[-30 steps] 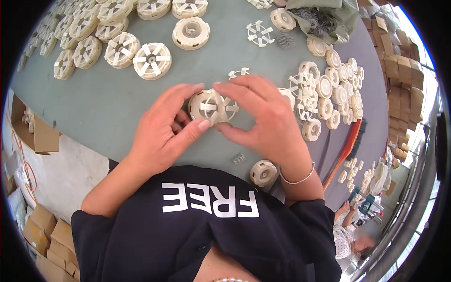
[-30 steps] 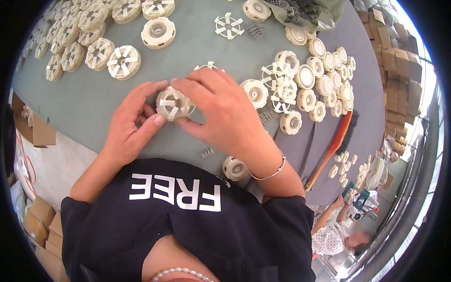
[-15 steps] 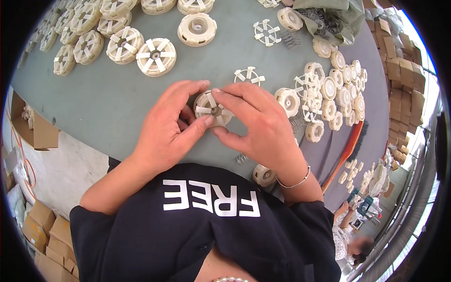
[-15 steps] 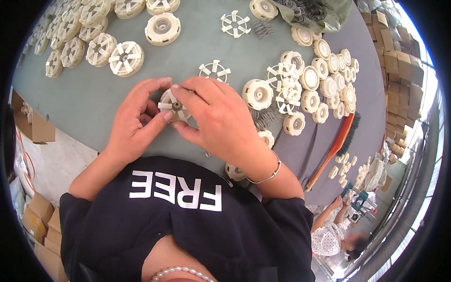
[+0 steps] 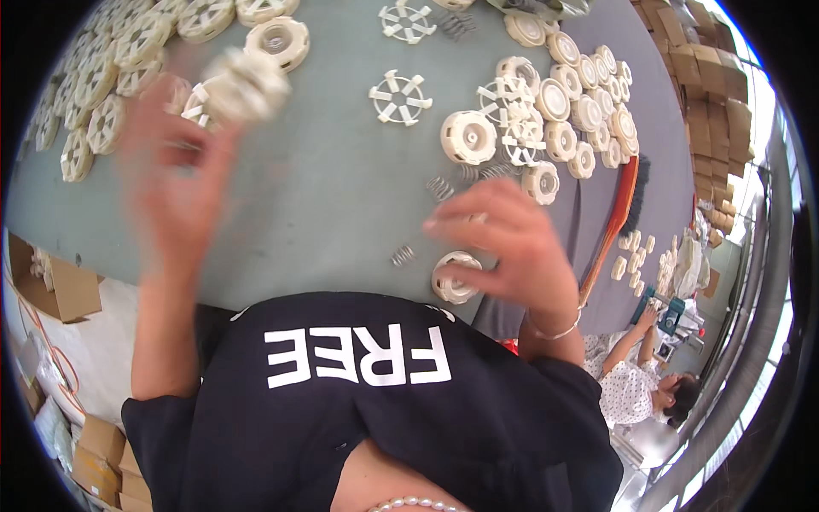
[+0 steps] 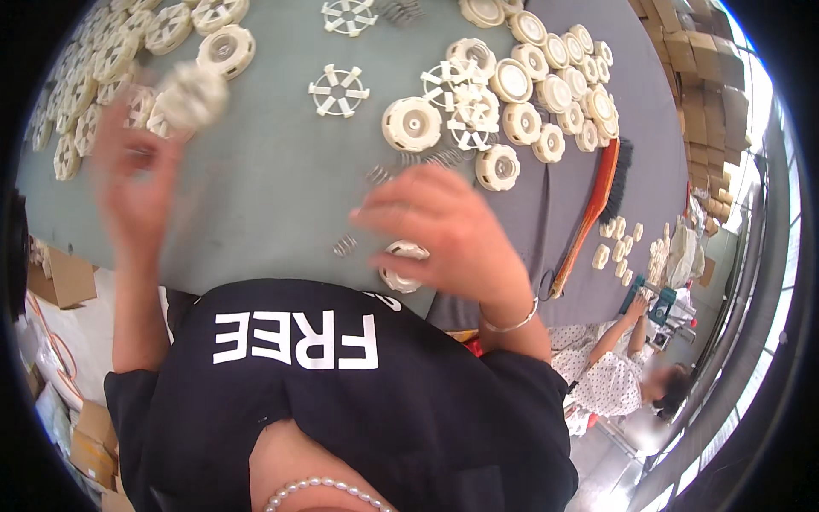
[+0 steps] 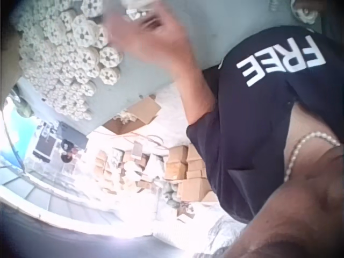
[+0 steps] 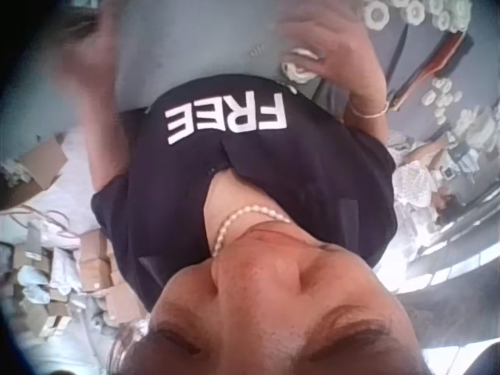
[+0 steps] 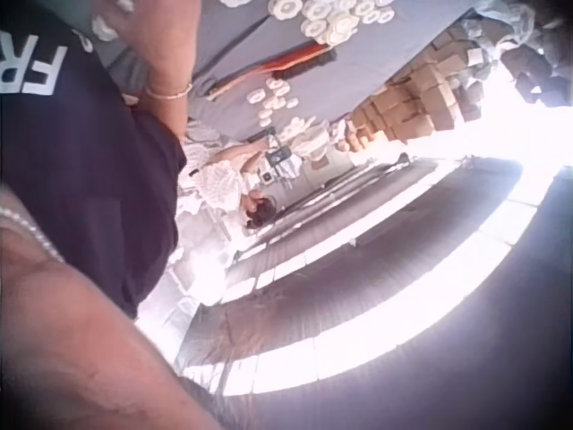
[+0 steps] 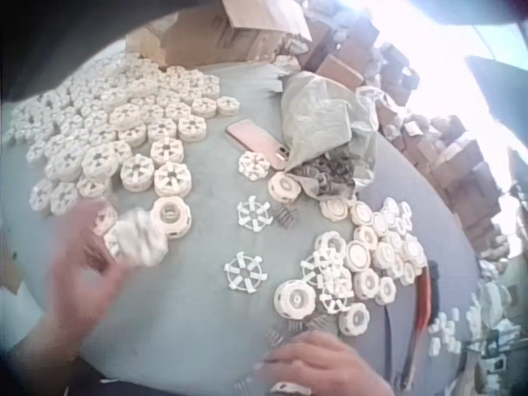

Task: The person assembles small white plastic components by inserting metal springs and plastic inserts into circular housings. They repeatedly pick up parts, fit them together, and place the completed units on the table. The process is performed by hand without tools.

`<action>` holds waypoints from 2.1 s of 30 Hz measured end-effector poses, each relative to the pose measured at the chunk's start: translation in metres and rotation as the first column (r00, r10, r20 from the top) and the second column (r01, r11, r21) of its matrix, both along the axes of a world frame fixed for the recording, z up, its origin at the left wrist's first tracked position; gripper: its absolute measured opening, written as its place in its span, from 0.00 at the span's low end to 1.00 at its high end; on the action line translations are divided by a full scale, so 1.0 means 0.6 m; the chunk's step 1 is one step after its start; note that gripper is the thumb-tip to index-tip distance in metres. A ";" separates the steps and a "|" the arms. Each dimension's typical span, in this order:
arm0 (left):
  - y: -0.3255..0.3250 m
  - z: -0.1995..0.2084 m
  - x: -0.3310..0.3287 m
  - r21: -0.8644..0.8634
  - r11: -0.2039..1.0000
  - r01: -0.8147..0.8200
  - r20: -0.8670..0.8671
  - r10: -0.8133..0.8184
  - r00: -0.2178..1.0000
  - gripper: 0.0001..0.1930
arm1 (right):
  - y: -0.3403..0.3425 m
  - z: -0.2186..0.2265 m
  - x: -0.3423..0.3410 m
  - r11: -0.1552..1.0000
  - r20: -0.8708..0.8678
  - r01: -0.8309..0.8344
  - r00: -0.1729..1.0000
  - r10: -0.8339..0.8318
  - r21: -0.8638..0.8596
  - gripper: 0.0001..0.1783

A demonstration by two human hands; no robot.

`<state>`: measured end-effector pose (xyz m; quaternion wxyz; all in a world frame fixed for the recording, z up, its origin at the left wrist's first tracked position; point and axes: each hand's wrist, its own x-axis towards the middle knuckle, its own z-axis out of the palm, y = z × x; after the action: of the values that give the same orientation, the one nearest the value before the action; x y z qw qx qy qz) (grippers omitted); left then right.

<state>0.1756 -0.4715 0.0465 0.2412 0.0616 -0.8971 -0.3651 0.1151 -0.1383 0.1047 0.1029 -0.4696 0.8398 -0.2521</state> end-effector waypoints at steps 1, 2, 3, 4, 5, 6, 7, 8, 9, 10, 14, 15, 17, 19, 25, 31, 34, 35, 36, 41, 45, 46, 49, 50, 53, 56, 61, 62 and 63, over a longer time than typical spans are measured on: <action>-0.013 0.015 -0.018 -0.104 0.980 -0.167 -0.166 0.149 0.975 0.27 | 0.012 -0.006 0.023 0.999 0.035 -0.041 0.999 0.040 0.019 0.28; -0.002 0.012 -0.030 -0.072 0.993 -0.090 -0.170 0.077 0.982 0.27 | 0.012 -0.027 0.050 0.998 -0.038 -0.042 0.998 0.044 0.057 0.24; 0.016 0.017 -0.042 -0.048 0.999 -0.026 -0.181 0.016 0.983 0.26 | 0.009 -0.048 0.064 0.999 -0.041 -0.023 0.999 0.024 0.036 0.23; 0.034 0.024 -0.048 -0.027 0.999 0.031 -0.191 -0.036 0.981 0.26 | 0.002 -0.067 0.075 1.000 -0.042 -0.013 0.999 0.013 0.013 0.22; 0.071 0.036 -0.055 0.068 0.977 0.201 -0.011 -0.201 0.980 0.25 | -0.006 -0.075 0.079 1.000 -0.042 -0.001 0.999 0.001 -0.009 0.21; 0.111 0.041 -0.058 0.185 0.924 0.333 0.156 -0.363 0.919 0.25 | -0.020 -0.067 0.072 0.997 -0.031 0.007 0.999 -0.009 -0.076 0.19; 0.143 0.020 -0.075 0.214 0.877 0.430 0.242 -0.474 0.847 0.22 | -0.018 -0.058 0.062 0.985 0.038 0.104 0.994 -0.099 -0.135 0.19; 0.175 0.004 -0.092 0.222 0.854 0.470 0.176 -0.510 0.842 0.22 | -0.010 -0.044 0.052 0.962 0.117 0.199 0.977 -0.179 -0.186 0.18; 0.203 -0.013 -0.106 0.230 0.830 0.508 0.109 -0.541 0.834 0.22 | 0.001 -0.035 0.041 0.929 0.200 0.292 0.948 -0.249 -0.226 0.18; 0.227 -0.028 -0.121 0.199 0.819 0.538 0.129 -0.566 0.814 0.24 | 0.014 -0.030 0.028 0.880 0.206 0.414 0.906 -0.371 -0.233 0.17; 0.265 -0.038 -0.157 0.180 0.757 0.628 0.204 -0.654 0.729 0.32 | 0.054 -0.024 -0.029 0.717 0.234 0.638 0.770 -0.594 -0.280 0.16; 0.264 -0.037 -0.161 0.203 0.739 0.643 0.227 -0.674 0.703 0.33 | 0.057 -0.029 -0.038 0.706 0.250 0.645 0.765 -0.594 -0.294 0.16; 0.257 -0.034 -0.164 0.225 0.728 0.648 0.248 -0.686 0.684 0.34 | 0.052 -0.031 -0.054 0.730 0.186 0.597 0.801 -0.570 -0.333 0.17; 0.235 -0.033 -0.149 0.194 0.753 0.629 0.184 -0.658 0.730 0.36 | 0.039 -0.031 -0.066 0.785 0.081 0.507 0.854 -0.515 -0.356 0.17; 0.115 0.019 -0.027 0.262 0.828 0.496 0.306 -0.558 0.771 0.36 | -0.035 -0.028 -0.029 0.884 0.273 0.351 0.923 -0.271 -0.310 0.17; 0.105 -0.014 0.026 0.458 0.830 0.319 0.321 -0.489 0.811 0.36 | -0.103 -0.090 -0.014 0.975 0.118 0.069 0.992 -0.044 -0.213 0.17; 0.105 -0.024 0.031 0.471 0.827 0.307 0.267 -0.466 0.844 0.37 | -0.100 -0.068 -0.046 0.983 0.106 0.086 0.992 -0.069 -0.165 0.19; 0.104 -0.026 0.032 0.469 0.826 0.313 0.246 -0.462 0.852 0.37 | -0.100 -0.055 -0.068 0.979 0.030 0.130 0.992 -0.126 -0.156 0.22; 0.104 -0.028 0.036 0.468 0.826 0.315 0.229 -0.458 0.859 0.38 | -0.101 -0.051 -0.087 0.973 -0.041 0.173 0.983 -0.181 -0.150 0.24; 0.100 -0.017 0.033 0.528 0.793 0.304 0.287 -0.503 0.816 0.37 | -0.097 -0.094 -0.141 0.980 -0.110 0.155 0.980 -0.169 -0.125 0.21; 0.097 -0.023 0.043 0.563 0.761 0.321 0.204 -0.505 0.839 0.37 | -0.083 -0.074 -0.120 0.968 0.483 0.244 0.841 -0.242 0.061 0.15; 0.097 -0.026 0.044 0.526 0.784 0.331 0.199 -0.491 0.848 0.37 | -0.083 -0.066 -0.130 0.967 0.687 0.196 0.681 -0.253 0.162 0.18; 0.099 -0.037 0.040 0.447 0.820 0.357 0.188 -0.477 0.859 0.37 | -0.095 -0.035 -0.143 0.861 0.471 0.291 0.741 -0.478 0.416 0.22; 0.098 -0.038 0.040 0.446 0.819 0.362 0.192 -0.482 0.855 0.37 | -0.094 -0.030 -0.141 0.816 0.328 0.386 0.775 -0.540 0.431 0.25; 0.093 -0.026 0.042 0.579 0.762 0.290 0.237 -0.497 0.835 0.38 | -0.089 -0.022 -0.136 0.805 -0.036 0.480 0.865 -0.500 0.349 0.30; 0.094 -0.013 0.044 0.609 0.744 0.274 0.271 -0.520 0.810 0.39 | -0.072 -0.050 -0.142 0.968 0.062 0.211 0.973 -0.221 0.138 0.32; 0.101 -0.002 0.059 0.666 0.715 0.214 0.255 -0.487 0.835 0.36 | -0.078 -0.034 -0.099 0.962 0.205 0.260 0.941 -0.271 0.077 0.34; 0.104 -0.004 0.063 0.680 0.709 0.189 0.249 -0.465 0.849 0.34 | -0.078 -0.033 -0.080 0.961 0.237 0.274 0.932 -0.275 0.040 0.34; 0.109 -0.007 0.067 0.696 0.698 0.168 0.244 -0.450 0.859 0.33 | -0.079 -0.032 -0.059 0.976 0.244 0.218 0.947 -0.208 -0.012 0.33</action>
<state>0.2159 -0.4063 0.0422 -0.0490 0.0590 -0.7385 -0.6699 0.0800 -0.1859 0.0854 0.1673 -0.3439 0.8618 -0.3333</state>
